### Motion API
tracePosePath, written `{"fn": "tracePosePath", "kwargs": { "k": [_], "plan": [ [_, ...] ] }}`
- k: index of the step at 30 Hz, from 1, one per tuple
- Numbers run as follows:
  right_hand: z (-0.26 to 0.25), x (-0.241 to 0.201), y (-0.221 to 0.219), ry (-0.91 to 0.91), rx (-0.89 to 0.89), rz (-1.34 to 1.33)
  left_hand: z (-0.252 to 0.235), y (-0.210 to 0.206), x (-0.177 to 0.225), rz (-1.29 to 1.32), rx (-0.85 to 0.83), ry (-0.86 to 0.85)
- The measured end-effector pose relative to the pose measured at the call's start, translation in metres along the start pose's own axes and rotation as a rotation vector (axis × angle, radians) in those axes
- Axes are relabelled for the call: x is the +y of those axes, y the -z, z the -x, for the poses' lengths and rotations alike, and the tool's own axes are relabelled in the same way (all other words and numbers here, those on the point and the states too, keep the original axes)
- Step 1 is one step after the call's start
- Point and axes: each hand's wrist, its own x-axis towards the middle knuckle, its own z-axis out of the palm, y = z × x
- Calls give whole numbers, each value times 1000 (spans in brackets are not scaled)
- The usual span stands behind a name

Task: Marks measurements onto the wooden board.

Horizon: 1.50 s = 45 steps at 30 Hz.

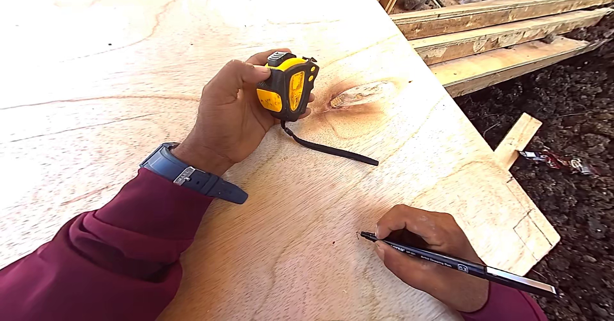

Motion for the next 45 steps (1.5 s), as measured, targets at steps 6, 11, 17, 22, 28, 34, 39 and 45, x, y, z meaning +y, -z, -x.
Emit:
{"fn": "tracePosePath", "kwargs": {
  "k": [6,11,17,22,28,34,39,45],
  "plan": [
    [0,0,0,-3,-3,-5,0,0,0,0,8,7],
    [-1,0,0,1,-7,-15,0,0,0,-4,-2,7],
    [0,0,0,5,-7,-9,1,-1,1,-6,16,9],
    [-1,-1,0,2,-6,-3,0,0,0,1,-1,10],
    [-1,-1,0,0,-1,-2,0,0,0,-5,-6,1],
    [0,1,0,6,1,-3,0,1,0,7,-2,4],
    [0,0,0,-5,-2,1,0,-1,0,2,9,8],
    [0,0,0,2,1,-7,0,-1,0,-9,7,3]
  ]
}}
